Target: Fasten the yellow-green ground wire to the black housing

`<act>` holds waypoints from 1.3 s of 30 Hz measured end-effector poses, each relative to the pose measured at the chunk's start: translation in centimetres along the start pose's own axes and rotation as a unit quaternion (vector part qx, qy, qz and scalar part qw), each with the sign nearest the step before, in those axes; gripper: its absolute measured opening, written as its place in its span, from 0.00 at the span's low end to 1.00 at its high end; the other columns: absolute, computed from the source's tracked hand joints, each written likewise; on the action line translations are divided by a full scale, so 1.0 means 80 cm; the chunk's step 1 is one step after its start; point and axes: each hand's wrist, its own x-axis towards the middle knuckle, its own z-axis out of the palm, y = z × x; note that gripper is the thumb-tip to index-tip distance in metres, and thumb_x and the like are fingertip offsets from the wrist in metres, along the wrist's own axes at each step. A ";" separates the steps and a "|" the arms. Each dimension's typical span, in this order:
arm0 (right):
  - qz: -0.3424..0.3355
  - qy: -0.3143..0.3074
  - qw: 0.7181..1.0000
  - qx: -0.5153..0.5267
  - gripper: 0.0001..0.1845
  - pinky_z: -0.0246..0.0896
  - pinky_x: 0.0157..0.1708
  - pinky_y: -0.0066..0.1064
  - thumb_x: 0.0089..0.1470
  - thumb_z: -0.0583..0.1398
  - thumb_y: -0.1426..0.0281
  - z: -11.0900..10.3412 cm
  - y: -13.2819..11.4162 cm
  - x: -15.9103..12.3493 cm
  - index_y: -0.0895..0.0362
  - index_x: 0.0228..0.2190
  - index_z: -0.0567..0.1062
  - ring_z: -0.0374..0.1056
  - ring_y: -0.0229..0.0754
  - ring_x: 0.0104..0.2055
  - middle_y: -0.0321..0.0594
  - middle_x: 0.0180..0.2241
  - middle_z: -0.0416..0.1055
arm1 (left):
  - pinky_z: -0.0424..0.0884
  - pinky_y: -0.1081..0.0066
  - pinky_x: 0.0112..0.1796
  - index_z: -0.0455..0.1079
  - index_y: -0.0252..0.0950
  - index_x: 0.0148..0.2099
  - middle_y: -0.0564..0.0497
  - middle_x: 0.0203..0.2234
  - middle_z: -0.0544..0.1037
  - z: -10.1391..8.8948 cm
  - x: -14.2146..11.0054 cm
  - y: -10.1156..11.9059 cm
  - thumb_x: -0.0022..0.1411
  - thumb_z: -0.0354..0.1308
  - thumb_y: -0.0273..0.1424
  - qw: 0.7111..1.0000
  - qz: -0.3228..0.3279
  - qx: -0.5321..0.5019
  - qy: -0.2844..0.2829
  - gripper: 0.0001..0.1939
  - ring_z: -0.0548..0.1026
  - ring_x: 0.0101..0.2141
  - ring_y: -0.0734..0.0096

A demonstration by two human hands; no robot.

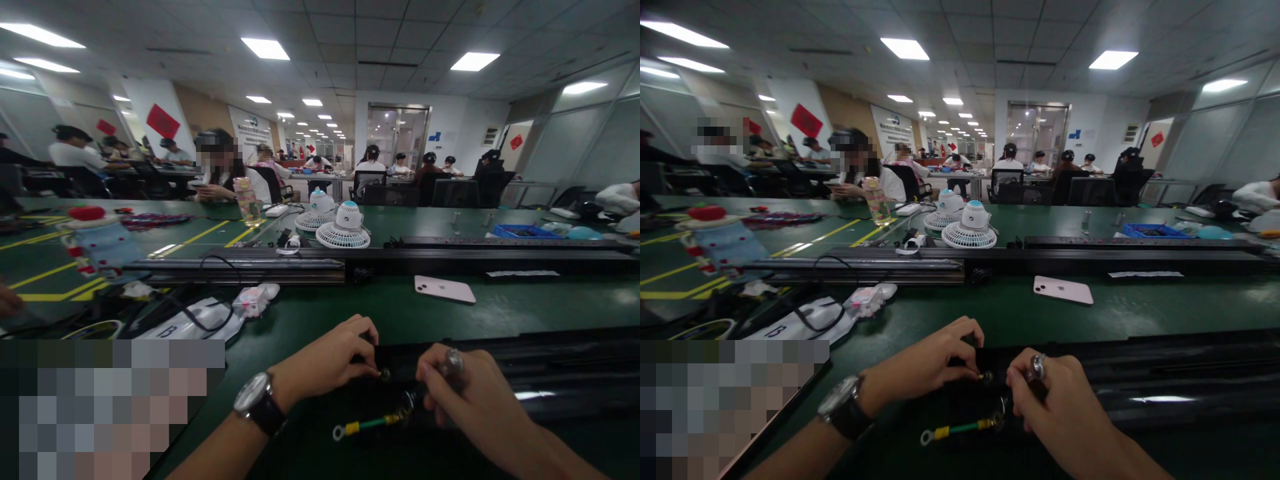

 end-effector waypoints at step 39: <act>-0.114 0.050 0.989 -0.084 0.16 0.63 0.18 0.26 0.66 0.52 0.64 0.007 0.022 -0.016 0.50 0.28 0.74 0.70 0.38 0.15 0.30 0.17 0.71 | 0.57 0.62 0.48 0.76 0.39 0.35 0.49 0.51 0.70 0.006 0.045 0.008 0.63 0.64 0.34 0.973 0.075 0.169 -0.135 0.05 0.61 0.55 0.58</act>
